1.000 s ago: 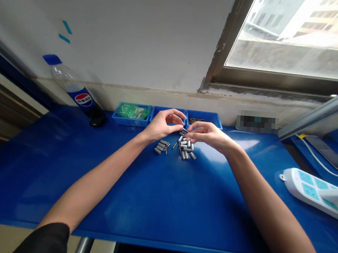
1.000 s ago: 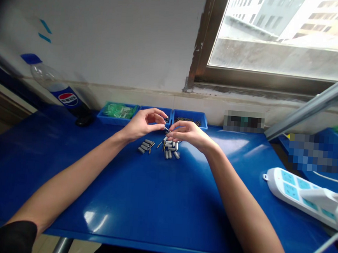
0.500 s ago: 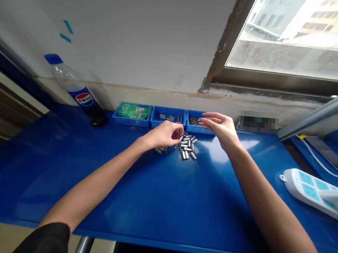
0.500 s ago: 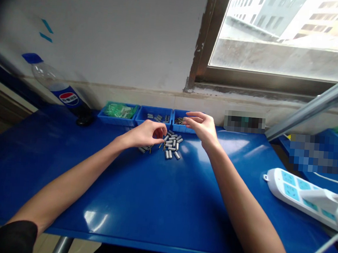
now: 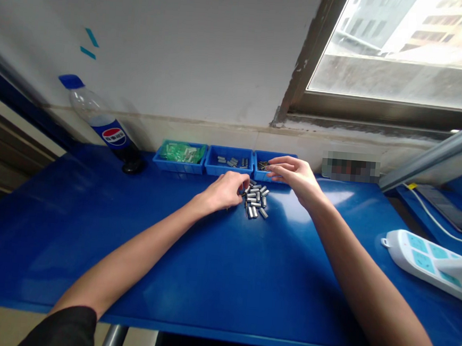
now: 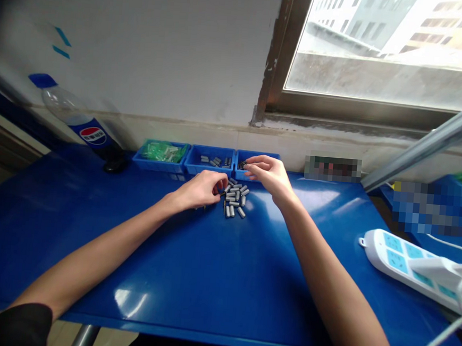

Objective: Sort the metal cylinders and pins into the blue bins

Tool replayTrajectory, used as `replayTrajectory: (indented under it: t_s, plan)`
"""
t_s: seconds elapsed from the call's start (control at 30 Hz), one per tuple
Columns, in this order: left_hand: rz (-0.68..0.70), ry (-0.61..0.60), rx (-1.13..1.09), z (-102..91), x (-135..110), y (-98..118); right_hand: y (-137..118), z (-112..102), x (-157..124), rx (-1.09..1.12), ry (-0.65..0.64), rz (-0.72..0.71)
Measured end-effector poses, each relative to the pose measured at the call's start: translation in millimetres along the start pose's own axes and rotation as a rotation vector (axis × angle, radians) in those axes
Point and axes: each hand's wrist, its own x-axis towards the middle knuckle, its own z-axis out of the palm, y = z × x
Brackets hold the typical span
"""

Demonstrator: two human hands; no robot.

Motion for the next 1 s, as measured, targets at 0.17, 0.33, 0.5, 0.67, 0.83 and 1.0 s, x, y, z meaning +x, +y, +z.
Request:
replayTrajectory:
  t_s: [0.17,0.33,0.5,0.67,0.83,1.0]
  plan:
    - [-0.02,0.041,-0.022,1.4,1.0,-6.4,0.1,0.8,-0.6,0.005,-0.051,0.009]
    - [-0.007,0.1,-0.057,2.9,3.5,-16.7,-3.2,2.8,-2.8,-0.001,-0.074,0.012]
    - [-0.012,0.094,0.008,0.6,2.4,-16.0,-8.2,5.3,-5.4,-0.013,-0.071,0.031]
    - [-0.008,0.036,0.11,0.6,0.6,-9.3,-7.2,4.7,-5.3,-0.03,-0.111,0.025]
    - [-0.047,0.062,0.079,4.2,1.7,-10.1,-5.2,6.5,-4.6,-0.039,-0.104,0.048]
    - [-0.046,0.115,0.005,5.2,3.5,-17.0,-5.5,7.5,-4.5,-0.045,-0.12,0.064]
